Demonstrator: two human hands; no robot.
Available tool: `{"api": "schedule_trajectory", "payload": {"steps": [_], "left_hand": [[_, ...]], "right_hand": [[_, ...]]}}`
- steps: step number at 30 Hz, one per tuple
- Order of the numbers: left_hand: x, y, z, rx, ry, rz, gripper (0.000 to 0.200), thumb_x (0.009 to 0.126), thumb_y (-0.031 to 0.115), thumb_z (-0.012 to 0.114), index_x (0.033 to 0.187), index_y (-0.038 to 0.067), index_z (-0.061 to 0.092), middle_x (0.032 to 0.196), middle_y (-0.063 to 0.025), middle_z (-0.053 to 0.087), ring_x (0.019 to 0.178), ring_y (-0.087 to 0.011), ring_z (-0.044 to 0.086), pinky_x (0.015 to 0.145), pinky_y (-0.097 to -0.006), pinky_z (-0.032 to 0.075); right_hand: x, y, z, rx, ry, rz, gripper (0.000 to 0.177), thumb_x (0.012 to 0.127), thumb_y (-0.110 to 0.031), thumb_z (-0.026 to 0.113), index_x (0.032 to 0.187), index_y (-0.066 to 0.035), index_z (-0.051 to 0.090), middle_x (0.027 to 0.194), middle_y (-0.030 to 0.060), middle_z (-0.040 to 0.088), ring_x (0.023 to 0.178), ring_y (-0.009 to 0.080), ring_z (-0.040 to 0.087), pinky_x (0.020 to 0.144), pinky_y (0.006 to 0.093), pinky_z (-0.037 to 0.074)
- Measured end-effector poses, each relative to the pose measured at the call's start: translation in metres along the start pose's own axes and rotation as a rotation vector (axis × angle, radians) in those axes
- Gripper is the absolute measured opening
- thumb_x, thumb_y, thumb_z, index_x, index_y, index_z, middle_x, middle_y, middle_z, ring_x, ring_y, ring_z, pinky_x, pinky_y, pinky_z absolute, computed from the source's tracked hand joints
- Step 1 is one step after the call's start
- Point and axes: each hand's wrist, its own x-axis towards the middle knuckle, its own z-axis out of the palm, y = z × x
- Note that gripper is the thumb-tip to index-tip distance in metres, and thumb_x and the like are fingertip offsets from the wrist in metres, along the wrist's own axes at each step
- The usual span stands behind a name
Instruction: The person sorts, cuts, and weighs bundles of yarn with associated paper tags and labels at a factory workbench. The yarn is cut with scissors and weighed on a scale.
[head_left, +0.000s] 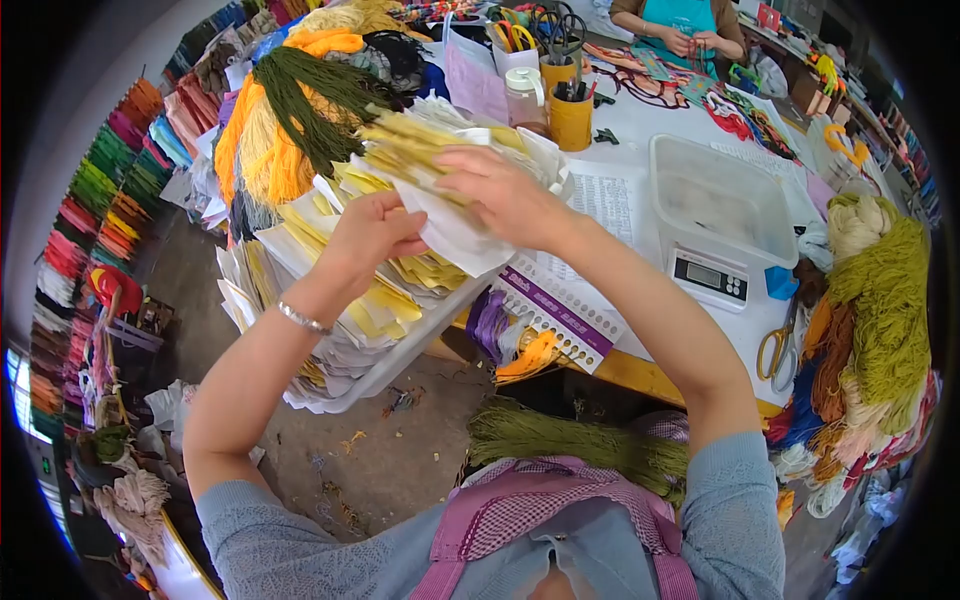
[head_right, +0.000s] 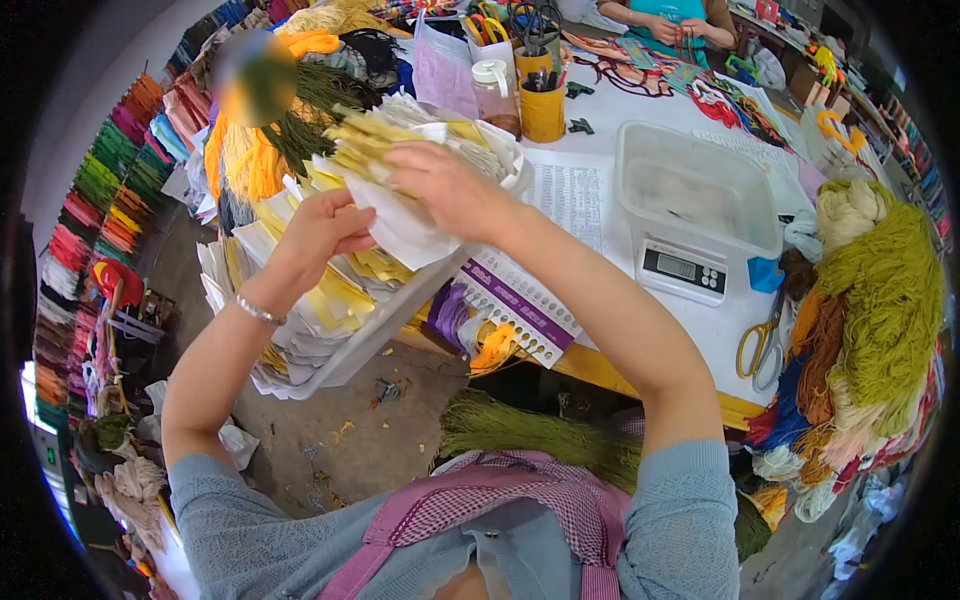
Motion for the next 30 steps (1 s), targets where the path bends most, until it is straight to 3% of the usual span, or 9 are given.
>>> {"api": "schedule_trajectory", "payload": {"steps": [4, 7, 11, 14, 17, 19, 25, 28, 30], "left_hand": [[-0.047, 0.006, 0.026, -0.138, 0.021, -0.062, 0.024, 0.088, 0.004, 0.062, 0.112, 0.001, 0.061, 0.098, -0.004, 0.068, 0.083, -0.0097, 0.065, 0.078, -0.0229, 0.054], [-0.063, -0.011, 0.037, -0.23, 0.017, 0.026, 0.029, 0.088, 0.002, 0.061, 0.117, 0.0, 0.059, 0.102, -0.0051, 0.069, 0.087, -0.0096, 0.065, 0.08, -0.0237, 0.054], [-0.088, -0.028, 0.065, -0.291, 0.012, 0.158, 0.031, 0.089, 0.003, 0.061, 0.12, 0.0, 0.058, 0.103, -0.0042, 0.069, 0.089, -0.0089, 0.065, 0.079, -0.0229, 0.053], [-0.097, -0.047, 0.085, -0.358, 0.038, 0.035, 0.031, 0.09, 0.006, 0.062, 0.12, 0.0, 0.058, 0.103, -0.0047, 0.069, 0.09, -0.0084, 0.065, 0.079, -0.0223, 0.052], [-0.094, -0.065, 0.106, -0.432, 0.02, 0.112, 0.023, 0.091, 0.007, 0.062, 0.113, 0.0, 0.059, 0.099, -0.0046, 0.069, 0.084, -0.0067, 0.064, 0.073, -0.0211, 0.051], [-0.092, -0.067, 0.126, -0.498, 0.02, 0.19, 0.018, 0.092, 0.006, 0.062, 0.108, -0.001, 0.059, 0.095, -0.003, 0.068, 0.08, -0.0054, 0.061, 0.067, -0.0203, 0.048], [-0.095, -0.056, 0.167, -0.426, -0.302, 0.185, 0.024, 0.092, 0.005, 0.061, 0.115, -0.001, 0.056, 0.097, -0.0025, 0.067, 0.081, -0.0055, 0.061, 0.07, -0.0207, 0.049], [-0.095, -0.048, 0.181, -0.476, -0.374, 0.19, 0.026, 0.092, 0.001, 0.059, 0.118, -0.001, 0.055, 0.101, -0.0042, 0.068, 0.084, -0.0063, 0.062, 0.072, -0.0213, 0.05], [-0.088, -0.053, 0.171, -0.383, -0.389, 0.118, 0.022, 0.091, 0.002, 0.059, 0.113, -0.001, 0.056, 0.101, -0.0058, 0.068, 0.083, -0.0062, 0.062, 0.072, -0.0212, 0.05]], "right_hand": [[-0.012, -0.04, -0.016, 0.079, 0.007, 0.079, 0.035, 0.079, -0.002, 0.064, 0.114, -0.005, 0.059, 0.13, 0.0122, 0.053, 0.122, 0.0319, 0.049, 0.102, 0.0406, 0.04], [-0.031, -0.075, -0.032, 0.262, 0.037, 0.34, 0.051, 0.081, -0.026, 0.073, 0.124, -0.007, 0.055, 0.123, 0.0129, 0.057, 0.116, 0.0284, 0.052, 0.1, 0.0378, 0.041], [-0.063, -0.108, -0.047, 0.232, -0.055, 0.577, 0.067, 0.072, -0.028, 0.08, 0.129, -0.007, 0.051, 0.126, 0.0135, 0.055, 0.115, 0.0272, 0.054, 0.097, 0.0374, 0.043], [-0.085, -0.129, -0.065, 0.129, -0.012, 0.576, 0.074, 0.068, -0.028, 0.083, 0.131, -0.006, 0.049, 0.129, 0.0135, 0.052, 0.117, 0.0299, 0.052, 0.099, 0.0385, 0.042], [-0.089, -0.161, -0.091, 0.024, 0.015, 0.437, 0.08, 0.066, -0.033, 0.083, 0.131, -0.004, 0.046, 0.126, 0.0155, 0.054, 0.114, 0.0354, 0.051, 0.098, 0.0431, 0.041], [-0.1, -0.177, -0.091, 0.05, 0.02, 0.531, 0.081, 0.064, -0.026, 0.085, 0.132, -0.005, 0.046, 0.132, 0.0123, 0.051, 0.122, 0.0346, 0.047, 0.102, 0.0424, 0.038], [-0.149, -0.196, -0.099, -0.165, 0.128, 0.656, 0.057, 0.074, -0.015, 0.076, 0.125, -0.004, 0.053, 0.116, 0.0143, 0.061, 0.104, 0.0339, 0.058, 0.091, 0.0386, 0.047], [-0.165, -0.21, -0.117, 0.137, 0.432, 1.129, 0.019, 0.09, -0.011, 0.064, 0.106, 0.0, 0.064, 0.09, 0.0049, 0.069, 0.081, 0.014, 0.064, 0.075, 0.029, 0.052], [-0.182, -0.204, -0.123, 0.484, 0.692, 1.204, 0.02, 0.093, -0.013, 0.062, 0.108, 0.001, 0.062, 0.094, 0.0026, 0.067, 0.085, 0.0072, 0.06, 0.074, 0.0261, 0.051]]}}
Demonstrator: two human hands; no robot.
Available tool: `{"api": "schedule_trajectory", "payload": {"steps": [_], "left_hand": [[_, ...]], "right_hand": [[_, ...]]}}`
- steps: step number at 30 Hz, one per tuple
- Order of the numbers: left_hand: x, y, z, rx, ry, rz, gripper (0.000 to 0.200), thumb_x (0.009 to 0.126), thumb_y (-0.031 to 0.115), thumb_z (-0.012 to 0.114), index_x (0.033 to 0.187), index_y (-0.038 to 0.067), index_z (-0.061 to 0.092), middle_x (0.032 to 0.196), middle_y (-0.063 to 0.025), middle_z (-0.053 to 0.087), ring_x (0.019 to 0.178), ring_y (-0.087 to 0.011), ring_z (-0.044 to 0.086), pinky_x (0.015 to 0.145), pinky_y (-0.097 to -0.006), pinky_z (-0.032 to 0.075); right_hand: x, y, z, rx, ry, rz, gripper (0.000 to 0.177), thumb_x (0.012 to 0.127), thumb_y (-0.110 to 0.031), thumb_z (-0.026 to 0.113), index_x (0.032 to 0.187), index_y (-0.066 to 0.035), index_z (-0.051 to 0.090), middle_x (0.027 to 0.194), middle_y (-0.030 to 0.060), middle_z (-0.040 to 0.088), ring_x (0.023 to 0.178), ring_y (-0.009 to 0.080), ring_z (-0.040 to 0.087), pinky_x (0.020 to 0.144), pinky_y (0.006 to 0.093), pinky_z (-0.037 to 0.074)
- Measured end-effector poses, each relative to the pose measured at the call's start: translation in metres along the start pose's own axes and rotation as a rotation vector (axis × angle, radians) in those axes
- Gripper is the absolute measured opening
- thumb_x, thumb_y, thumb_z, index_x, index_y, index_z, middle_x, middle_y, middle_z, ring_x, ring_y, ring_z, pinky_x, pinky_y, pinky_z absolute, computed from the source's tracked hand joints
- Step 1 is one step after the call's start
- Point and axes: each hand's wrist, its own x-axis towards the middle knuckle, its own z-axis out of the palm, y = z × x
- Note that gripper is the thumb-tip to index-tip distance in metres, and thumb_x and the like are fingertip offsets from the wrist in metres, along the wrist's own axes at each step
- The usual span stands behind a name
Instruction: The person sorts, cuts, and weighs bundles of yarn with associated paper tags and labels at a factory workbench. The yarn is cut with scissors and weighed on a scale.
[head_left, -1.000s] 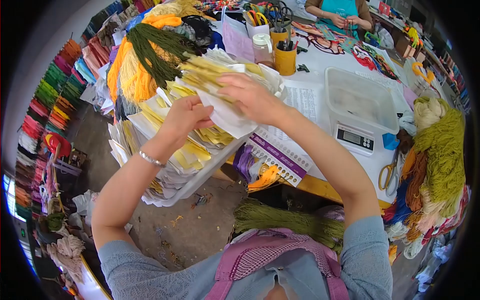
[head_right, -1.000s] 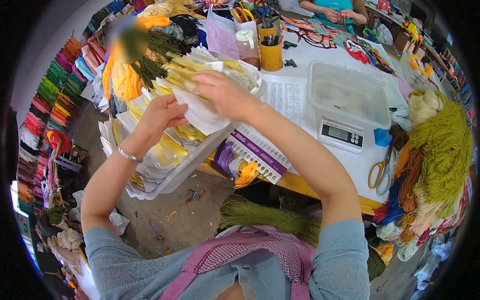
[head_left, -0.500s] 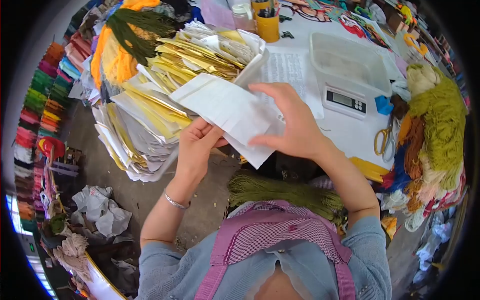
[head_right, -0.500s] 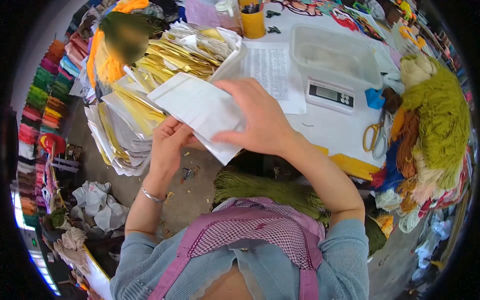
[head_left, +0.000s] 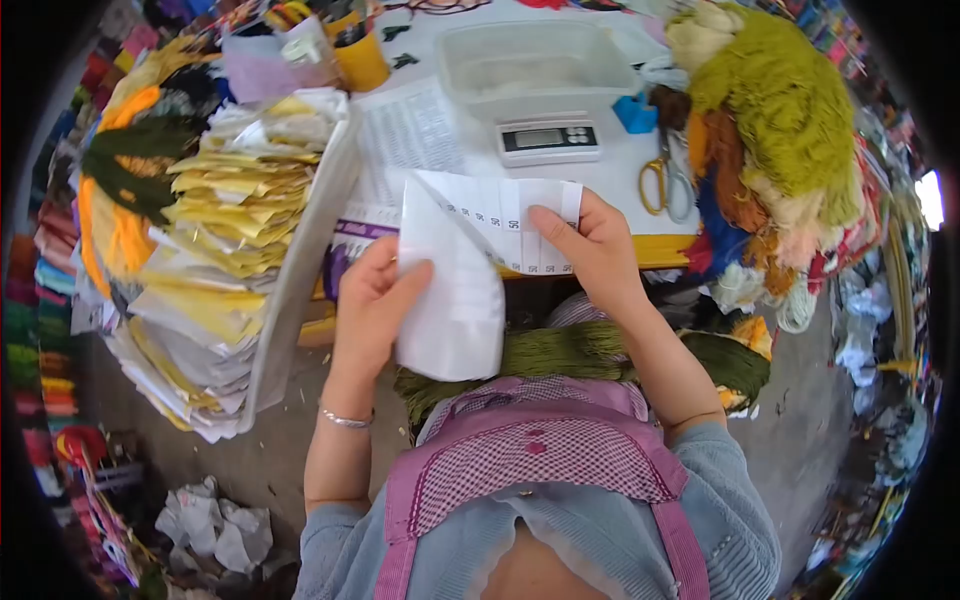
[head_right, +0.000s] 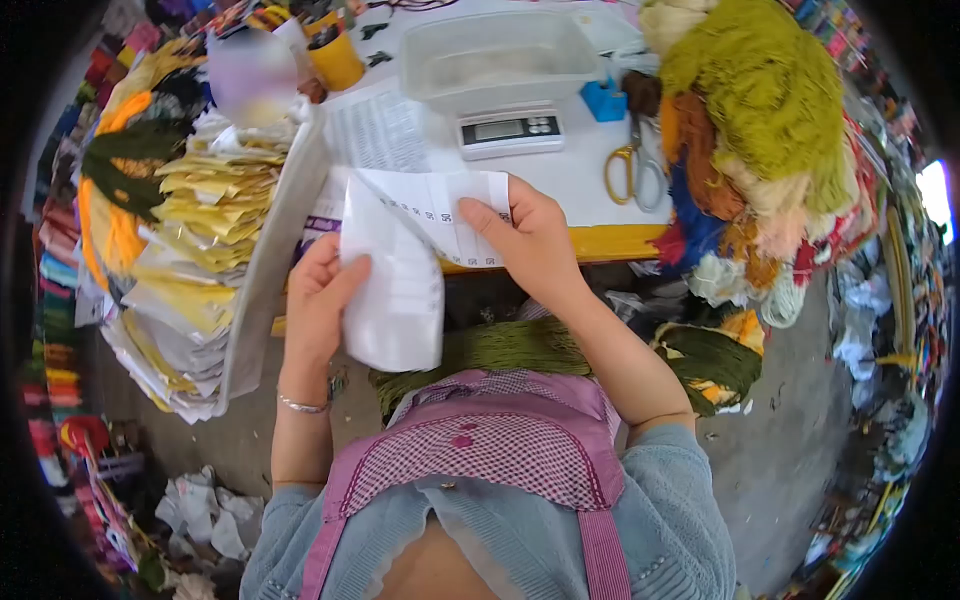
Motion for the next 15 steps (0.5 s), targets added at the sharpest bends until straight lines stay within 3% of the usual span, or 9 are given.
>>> {"api": "schedule_trajectory", "payload": {"steps": [3, 5, 6, 8, 9, 11, 12, 14, 15], "left_hand": [[0.01, -0.007, -0.018, 0.145, 0.097, 0.053, 0.019, 0.091, 0.004, 0.059, 0.109, 0.0, 0.056, 0.091, -0.003, 0.066, 0.077, -0.0071, 0.059, 0.07, -0.0225, 0.048], [0.008, -0.004, -0.015, 0.949, 0.47, 0.478, 0.022, 0.089, 0.003, 0.059, 0.11, 0.0, 0.054, 0.083, -0.0032, 0.063, 0.071, -0.012, 0.057, 0.069, -0.0259, 0.048], [0.002, 0.008, -0.008, 1.116, 0.545, 0.651, 0.022, 0.085, 0.002, 0.061, 0.107, 0.001, 0.057, 0.079, -0.0061, 0.06, 0.065, -0.018, 0.054, 0.066, -0.0289, 0.047], [-0.025, 0.024, 0.023, 0.753, 0.298, 0.499, 0.013, 0.082, 0.002, 0.064, 0.095, 0.001, 0.062, 0.075, -0.0067, 0.061, 0.063, -0.0211, 0.056, 0.063, -0.0305, 0.048], [-0.037, 0.033, 0.03, 0.647, -0.151, 0.47, 0.004, 0.083, 0.007, 0.065, 0.083, 0.003, 0.065, 0.07, -0.0071, 0.061, 0.061, -0.0198, 0.058, 0.058, -0.0292, 0.047], [-0.039, 0.024, 0.054, 0.545, -0.667, 0.176, 0.012, 0.086, 0.013, 0.067, 0.079, 0.004, 0.065, 0.066, -0.0072, 0.06, 0.061, -0.0147, 0.06, 0.055, -0.0273, 0.045], [-0.035, 0.002, 0.062, 0.575, -0.749, 0.084, 0.015, 0.084, 0.016, 0.07, 0.091, 0.004, 0.064, 0.072, -0.0067, 0.062, 0.059, -0.0165, 0.06, 0.055, -0.0292, 0.046], [-0.022, -0.036, 0.072, 0.481, -0.57, -0.06, 0.034, 0.081, 0.019, 0.074, 0.108, 0.003, 0.058, 0.094, -0.0084, 0.063, 0.072, -0.0171, 0.062, 0.06, -0.0295, 0.048], [-0.013, -0.057, 0.073, 0.414, -0.458, 0.114, 0.056, 0.079, 0.019, 0.076, 0.124, -0.001, 0.048, 0.115, -0.0108, 0.057, 0.093, -0.0174, 0.06, 0.073, -0.0291, 0.05]], "right_hand": [[0.002, 0.002, -0.021, 0.13, 0.008, 0.046, 0.022, 0.094, -0.011, 0.059, 0.113, 0.001, 0.057, 0.101, 0.0034, 0.066, 0.088, 0.0082, 0.061, 0.078, 0.0258, 0.051], [-0.001, 0.007, -0.03, 0.143, 0.021, 0.035, 0.024, 0.094, -0.009, 0.058, 0.116, 0.0, 0.055, 0.103, 0.0036, 0.065, 0.09, 0.0084, 0.06, 0.08, 0.0258, 0.051], [0.0, 0.008, -0.03, 0.193, 0.007, 0.036, 0.027, 0.094, -0.007, 0.057, 0.119, 0.0, 0.053, 0.108, 0.0049, 0.064, 0.094, 0.0095, 0.06, 0.082, 0.0265, 0.05], [0.002, 0.005, -0.026, 0.281, -0.032, 0.062, 0.03, 0.093, -0.003, 0.055, 0.123, -0.001, 0.05, 0.114, 0.0066, 0.062, 0.099, 0.0113, 0.06, 0.085, 0.0285, 0.051], [0.003, 0.005, -0.021, 0.342, -0.039, 0.059, 0.03, 0.092, -0.003, 0.056, 0.121, 0.0, 0.049, 0.111, 0.0062, 0.062, 0.098, 0.0112, 0.06, 0.085, 0.0281, 0.05], [0.006, 0.006, -0.012, 0.457, -0.033, 0.069, 0.031, 0.091, -0.002, 0.056, 0.12, 0.001, 0.048, 0.112, 0.0081, 0.062, 0.099, 0.0142, 0.062, 0.086, 0.0303, 0.051], [0.007, 0.0, -0.006, 0.529, -0.028, 0.11, 0.032, 0.091, -0.001, 0.056, 0.121, 0.002, 0.047, 0.113, 0.0093, 0.062, 0.101, 0.0161, 0.062, 0.086, 0.0322, 0.052], [0.003, -0.017, 0.003, 0.674, -0.022, 0.166, 0.033, 0.091, -0.001, 0.055, 0.123, 0.002, 0.047, 0.116, 0.0121, 0.062, 0.105, 0.0211, 0.063, 0.088, 0.0373, 0.054], [-0.001, -0.023, 0.009, 0.773, -0.014, 0.165, 0.034, 0.092, -0.002, 0.054, 0.125, 0.001, 0.046, 0.117, 0.0118, 0.061, 0.105, 0.0212, 0.063, 0.088, 0.0372, 0.054]]}}
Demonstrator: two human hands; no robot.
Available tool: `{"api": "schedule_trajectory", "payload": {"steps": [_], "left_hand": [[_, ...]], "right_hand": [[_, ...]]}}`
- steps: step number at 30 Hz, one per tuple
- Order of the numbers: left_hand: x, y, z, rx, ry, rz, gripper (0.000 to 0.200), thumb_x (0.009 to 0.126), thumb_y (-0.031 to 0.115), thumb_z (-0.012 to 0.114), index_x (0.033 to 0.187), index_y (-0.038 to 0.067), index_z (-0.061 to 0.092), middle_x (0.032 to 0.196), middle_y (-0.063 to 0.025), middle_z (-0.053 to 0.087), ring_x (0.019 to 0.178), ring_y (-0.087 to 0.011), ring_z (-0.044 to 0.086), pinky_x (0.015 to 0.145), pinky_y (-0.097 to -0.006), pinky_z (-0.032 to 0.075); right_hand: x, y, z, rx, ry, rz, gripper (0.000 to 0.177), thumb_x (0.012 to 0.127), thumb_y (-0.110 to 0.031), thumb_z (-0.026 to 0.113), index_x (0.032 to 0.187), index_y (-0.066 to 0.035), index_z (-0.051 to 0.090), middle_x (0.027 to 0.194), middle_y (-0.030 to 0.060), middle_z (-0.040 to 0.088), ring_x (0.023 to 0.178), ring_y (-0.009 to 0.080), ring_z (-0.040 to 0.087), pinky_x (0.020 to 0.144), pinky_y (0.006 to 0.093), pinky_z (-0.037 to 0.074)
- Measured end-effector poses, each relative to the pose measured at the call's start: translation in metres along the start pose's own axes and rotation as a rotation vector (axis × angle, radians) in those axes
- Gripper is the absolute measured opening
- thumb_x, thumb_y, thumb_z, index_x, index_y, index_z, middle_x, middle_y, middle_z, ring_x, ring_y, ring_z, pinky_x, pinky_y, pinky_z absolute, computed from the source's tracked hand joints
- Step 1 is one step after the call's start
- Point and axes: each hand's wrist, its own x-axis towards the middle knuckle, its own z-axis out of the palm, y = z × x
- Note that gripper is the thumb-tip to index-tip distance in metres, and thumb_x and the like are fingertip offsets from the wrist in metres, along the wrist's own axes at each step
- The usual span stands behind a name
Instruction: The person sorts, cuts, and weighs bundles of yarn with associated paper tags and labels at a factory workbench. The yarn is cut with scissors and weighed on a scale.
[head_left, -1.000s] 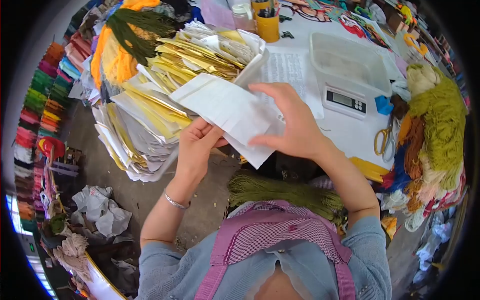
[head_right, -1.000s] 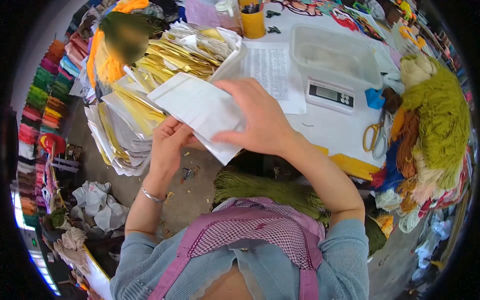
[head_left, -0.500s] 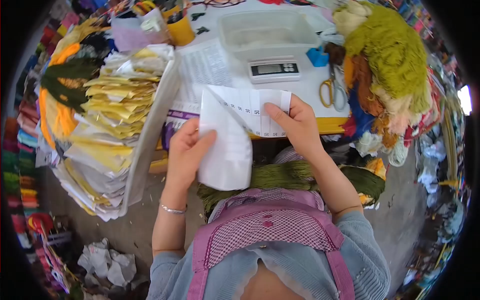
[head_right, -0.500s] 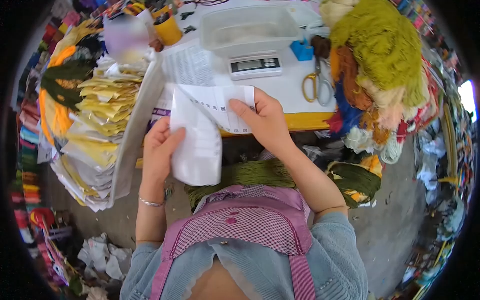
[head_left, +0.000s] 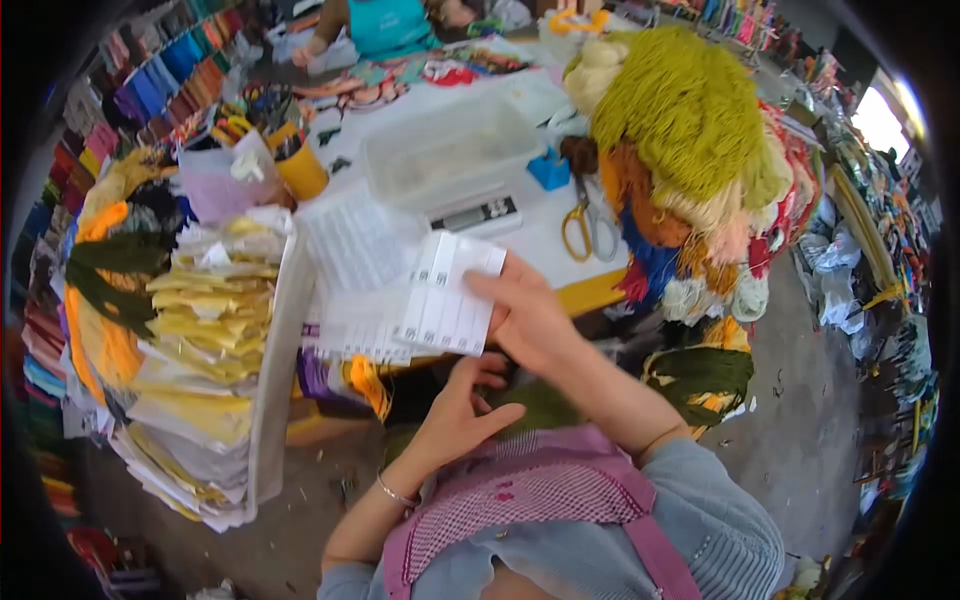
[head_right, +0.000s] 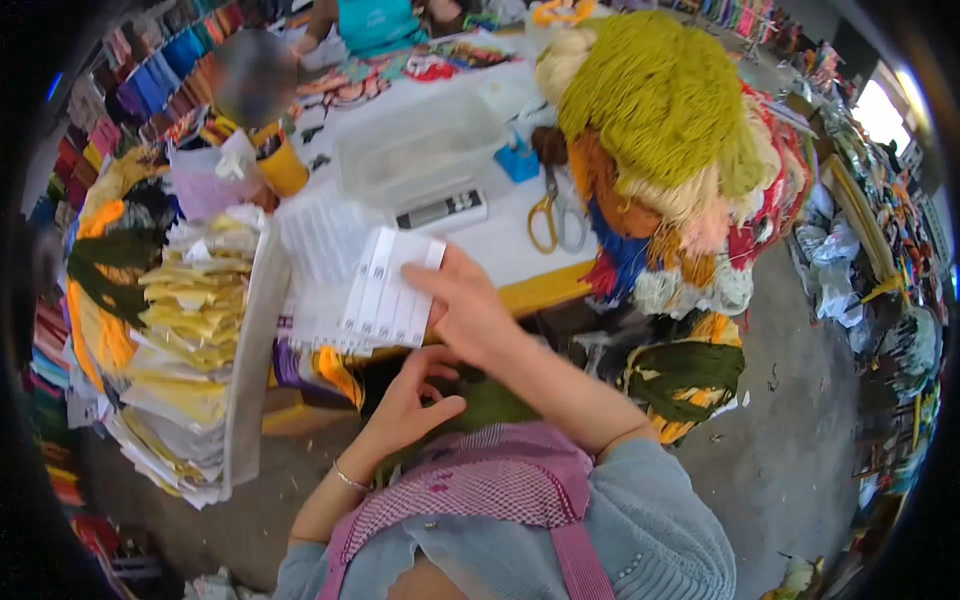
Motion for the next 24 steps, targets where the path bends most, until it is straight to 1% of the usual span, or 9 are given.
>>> {"api": "schedule_trajectory", "payload": {"steps": [3, 5, 9, 11, 14, 17, 19, 21, 24], "left_hand": [[0.009, -0.006, -0.007, -0.031, 0.185, 0.216, 0.06, 0.083, 0.012, 0.07, 0.133, -0.005, 0.043, 0.128, -0.0122, 0.053, 0.113, -0.0171, 0.054, 0.092, -0.0297, 0.047], [0.005, 0.022, -0.005, -0.424, 0.314, 0.139, 0.045, 0.089, 0.008, 0.064, 0.129, -0.004, 0.048, 0.126, -0.0089, 0.056, 0.111, -0.0156, 0.055, 0.092, -0.0287, 0.046], [0.002, 0.039, -0.031, -0.481, 0.52, 0.155, 0.034, 0.09, 0.005, 0.064, 0.122, -0.002, 0.057, 0.114, -0.0056, 0.063, 0.104, -0.0124, 0.058, 0.088, -0.0274, 0.047], [-0.004, 0.049, -0.057, -0.458, 0.419, 0.094, 0.033, 0.086, 0.003, 0.067, 0.118, -0.002, 0.06, 0.109, -0.0053, 0.066, 0.098, -0.013, 0.062, 0.085, -0.0287, 0.05], [-0.015, 0.059, -0.093, -0.365, 0.112, -0.045, 0.038, 0.077, 0.002, 0.072, 0.114, -0.001, 0.063, 0.107, -0.0072, 0.067, 0.096, -0.0149, 0.064, 0.084, -0.0313, 0.051], [-0.006, 0.066, -0.094, -0.088, -0.31, -0.066, 0.042, 0.075, 0.012, 0.074, 0.112, -0.003, 0.061, 0.103, -0.0067, 0.066, 0.093, -0.0144, 0.061, 0.085, -0.0267, 0.049], [0.0, 0.089, -0.079, -0.066, -0.345, -0.098, 0.04, 0.076, 0.015, 0.073, 0.109, -0.004, 0.062, 0.097, -0.004, 0.066, 0.089, -0.0119, 0.06, 0.081, -0.025, 0.048], [0.007, 0.09, -0.078, -0.112, -0.598, -0.158, 0.033, 0.076, 0.015, 0.072, 0.104, -0.002, 0.064, 0.093, -0.0014, 0.066, 0.087, -0.0085, 0.058, 0.076, -0.0251, 0.049], [0.008, 0.086, -0.087, -0.128, -0.623, -0.222, 0.029, 0.077, 0.014, 0.071, 0.101, 0.0, 0.066, 0.092, 0.0, 0.066, 0.086, -0.0064, 0.058, 0.076, -0.0246, 0.048]], "right_hand": [[-0.019, 0.01, 0.006, 0.072, 0.038, -0.035, 0.03, 0.091, -0.002, 0.056, 0.12, -0.003, 0.047, 0.115, 0.0088, 0.061, 0.105, 0.0193, 0.062, 0.09, 0.035, 0.052], [-0.034, 0.018, 0.004, 0.024, 0.026, -0.056, 0.023, 0.091, -0.001, 0.058, 0.111, -0.006, 0.048, 0.109, 0.0052, 0.061, 0.102, 0.0153, 0.061, 0.089, 0.032, 0.05], [-0.054, 0.012, -0.007, -0.13, -0.084, -0.045, 0.025, 0.091, 0.001, 0.057, 0.11, -0.007, 0.044, 0.111, 0.007, 0.06, 0.101, 0.0152, 0.06, 0.091, 0.0327, 0.049], [-0.057, 0.003, -0.011, -0.311, -0.012, -0.169, 0.025, 0.091, 0.001, 0.057, 0.111, -0.006, 0.044, 0.107, 0.0067, 0.059, 0.098, 0.0168, 0.06, 0.092, 0.0315, 0.047], [-0.057, -0.02, -0.032, -0.984, -0.031, -0.556, 0.035, 0.087, -0.005, 0.064, 0.115, -0.003, 0.044, 0.116, 0.0125, 0.057, 0.112, 0.0203, 0.054, 0.101, 0.0357, 0.04], [-0.055, -0.039, -0.005, -1.211, -0.427, -0.651, 0.055, 0.084, -0.021, 0.069, 0.129, -0.002, 0.044, 0.131, 0.0159, 0.051, 0.13, 0.0304, 0.043, 0.111, 0.0439, 0.028], [-0.054, -0.034, 0.002, -1.198, -0.486, -0.608, 0.061, 0.084, -0.031, 0.069, 0.133, -0.002, 0.045, 0.134, 0.0162, 0.05, 0.136, 0.0327, 0.036, 0.114, 0.0458, 0.022], [-0.051, -0.032, 0.0, -1.108, -0.676, -0.313, 0.06, 0.083, -0.035, 0.069, 0.129, -0.003, 0.049, 0.127, 0.0151, 0.054, 0.13, 0.032, 0.041, 0.113, 0.0455, 0.022], [-0.056, -0.031, -0.004, -1.186, -0.652, -0.253, 0.056, 0.081, -0.037, 0.07, 0.122, -0.003, 0.053, 0.119, 0.0127, 0.056, 0.118, 0.0299, 0.048, 0.112, 0.0448, 0.023]]}}
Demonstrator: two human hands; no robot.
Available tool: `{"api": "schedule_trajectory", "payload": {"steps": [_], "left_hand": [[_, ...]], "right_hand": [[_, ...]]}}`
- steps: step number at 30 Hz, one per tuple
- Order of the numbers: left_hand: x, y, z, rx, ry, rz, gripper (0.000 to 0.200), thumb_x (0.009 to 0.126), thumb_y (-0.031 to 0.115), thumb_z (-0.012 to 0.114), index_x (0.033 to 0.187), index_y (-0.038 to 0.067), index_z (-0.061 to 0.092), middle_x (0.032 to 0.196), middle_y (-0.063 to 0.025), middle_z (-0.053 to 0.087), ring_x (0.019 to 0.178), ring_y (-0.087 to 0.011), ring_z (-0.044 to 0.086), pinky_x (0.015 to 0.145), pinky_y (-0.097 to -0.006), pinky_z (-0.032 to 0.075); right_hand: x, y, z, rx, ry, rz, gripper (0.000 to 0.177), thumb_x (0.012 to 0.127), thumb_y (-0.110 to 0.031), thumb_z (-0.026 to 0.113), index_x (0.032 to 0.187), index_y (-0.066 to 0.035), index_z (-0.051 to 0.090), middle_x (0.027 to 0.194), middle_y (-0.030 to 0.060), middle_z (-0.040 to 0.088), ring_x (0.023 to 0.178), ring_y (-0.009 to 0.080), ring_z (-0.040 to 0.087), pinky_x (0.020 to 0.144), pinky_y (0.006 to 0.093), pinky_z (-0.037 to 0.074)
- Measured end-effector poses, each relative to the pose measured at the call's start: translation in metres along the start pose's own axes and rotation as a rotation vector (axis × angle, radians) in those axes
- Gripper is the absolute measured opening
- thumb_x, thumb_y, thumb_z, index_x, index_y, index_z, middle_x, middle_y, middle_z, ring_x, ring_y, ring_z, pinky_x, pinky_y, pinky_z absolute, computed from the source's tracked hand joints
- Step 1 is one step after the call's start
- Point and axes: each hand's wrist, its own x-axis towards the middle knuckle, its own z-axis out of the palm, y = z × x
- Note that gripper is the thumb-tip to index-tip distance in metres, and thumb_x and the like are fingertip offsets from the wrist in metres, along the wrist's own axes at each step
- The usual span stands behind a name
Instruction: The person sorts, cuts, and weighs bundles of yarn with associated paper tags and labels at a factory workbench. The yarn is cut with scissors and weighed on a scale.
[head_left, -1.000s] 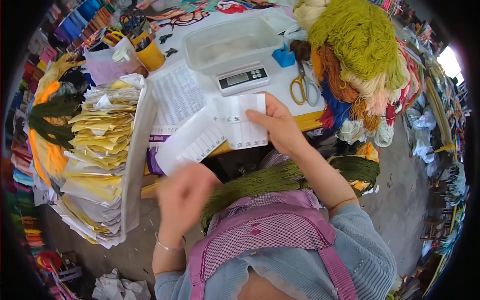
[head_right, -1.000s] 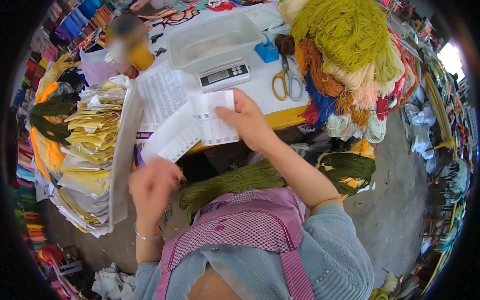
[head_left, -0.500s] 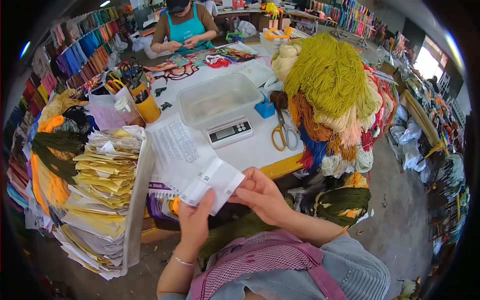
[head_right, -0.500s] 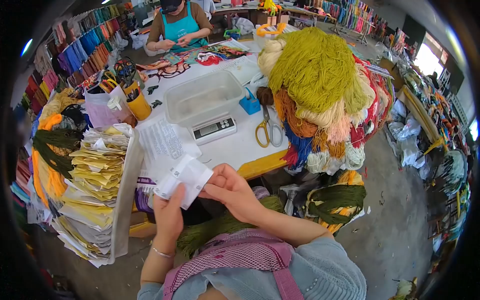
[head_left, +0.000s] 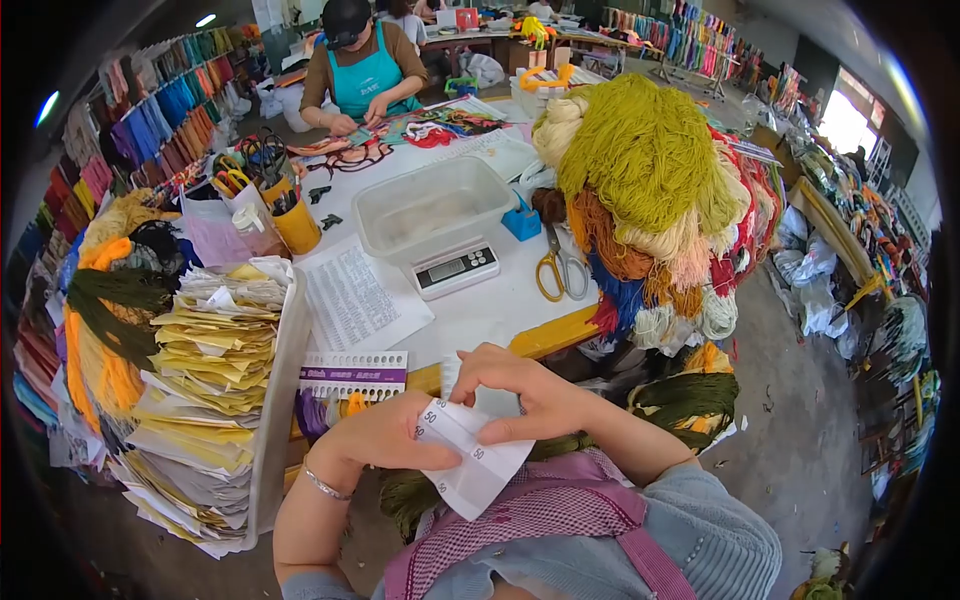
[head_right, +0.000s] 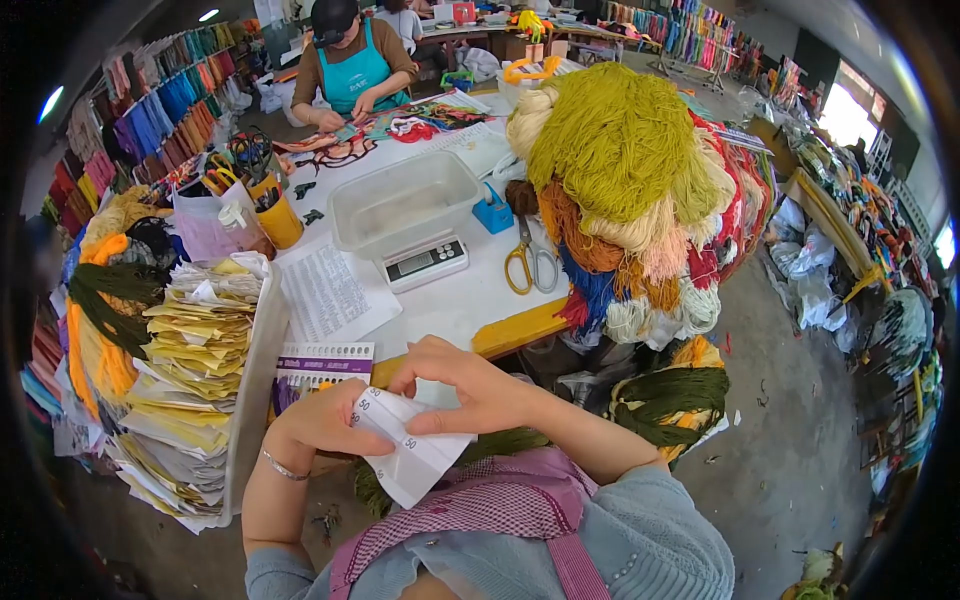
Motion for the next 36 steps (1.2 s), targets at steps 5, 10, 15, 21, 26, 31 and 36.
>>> {"api": "schedule_trajectory", "payload": {"steps": [5, 10, 15, 21, 26, 31, 36], "left_hand": [[-0.001, -0.003, 0.002, -0.065, -0.128, 0.02, 0.031, 0.08, 0.012, 0.07, 0.108, -0.001, 0.065, 0.098, 0.0005, 0.066, 0.089, -0.0079, 0.058, 0.082, -0.0248, 0.047], [0.002, -0.001, 0.001, 0.14, -0.066, -0.037, 0.03, 0.082, 0.016, 0.072, 0.106, 0.0, 0.067, 0.095, 0.0, 0.067, 0.085, -0.0083, 0.059, 0.078, -0.0257, 0.048], [-0.002, -0.033, -0.017, -0.32, 0.429, 0.221, 0.029, 0.089, 0.021, 0.066, 0.109, 0.001, 0.064, 0.098, -0.0001, 0.066, 0.089, -0.0092, 0.061, 0.078, -0.0266, 0.051], [0.025, -0.059, 0.014, -0.656, 0.449, 0.374, 0.048, 0.096, 0.035, 0.057, 0.128, 0.0, 0.051, 0.114, -0.0079, 0.064, 0.1, -0.0174, 0.063, 0.082, -0.0345, 0.052], [0.047, -0.051, 0.028, -0.452, 0.692, 0.187, 0.029, 0.088, 0.014, 0.068, 0.111, -0.002, 0.062, 0.095, -0.0061, 0.068, 0.078, -0.0136, 0.066, 0.06, -0.0253, 0.055], [0.068, -0.051, 0.045, -0.33, 0.751, 0.208, 0.022, 0.089, 0.01, 0.063, 0.109, 0.002, 0.062, 0.092, -0.0022, 0.065, 0.076, -0.0074, 0.061, 0.062, -0.0228, 0.054], [0.081, -0.068, 0.05, -0.166, 0.704, 0.239, 0.018, 0.089, 0.007, 0.063, 0.106, 0.002, 0.061, 0.089, -0.0004, 0.063, 0.077, -0.0059, 0.059, 0.063, -0.0207, 0.052]], "right_hand": [[0.003, 0.011, 0.018, 0.521, 0.094, -0.048, 0.052, 0.085, -0.041, 0.067, 0.118, -0.004, 0.052, 0.113, 0.0078, 0.056, 0.115, 0.0226, 0.046, 0.102, 0.0383, 0.033], [0.0, 0.026, 0.012, 0.306, -0.058, 0.172, 0.036, 0.089, -0.032, 0.065, 0.108, -0.003, 0.056, 0.104, 0.0053, 0.058, 0.102, 0.0143, 0.051, 0.092, 0.031, 0.04], [-0.008, 0.029, 0.005, 0.098, 0.237, 0.281, 0.017, 0.089, -0.019, 0.068, 0.086, -0.004, 0.06, 0.081, -0.004, 0.057, 0.081, 0.004, 0.052, 0.073, 0.025, 0.044], [-0.013, 0.026, -0.012, 0.204, 0.527, 0.385, 0.019, 0.091, -0.019, 0.066, 0.082, -0.004, 0.059, 0.073, -0.0083, 0.053, 0.07, 0.0002, 0.045, 0.061, 0.0183, 0.039], [-0.014, 0.035, -0.009, -0.493, 0.701, 0.169, 0.019, 0.079, -0.014, 0.073, 0.089, -0.002, 0.061, 0.086, 0.0068, 0.063, 0.076, 0.021, 0.058, 0.069, 0.0307, 0.047], [-0.012, 0.029, 0.009, -0.636, 0.644, -0.059, 0.034, 0.069, -0.007, 0.076, 0.102, -0.004, 0.067, 0.099, 0.0118, 0.066, 0.088, 0.0295, 0.061, 0.076, 0.0351, 0.05], [-0.016, 0.037, 0.025, -0.569, 0.635, 0.045, 0.032, 0.071, -0.009, 0.076, 0.101, -0.003, 0.068, 0.089, 0.0113, 0.067, 0.079, 0.0274, 0.063, 0.069, 0.0332, 0.052]]}}
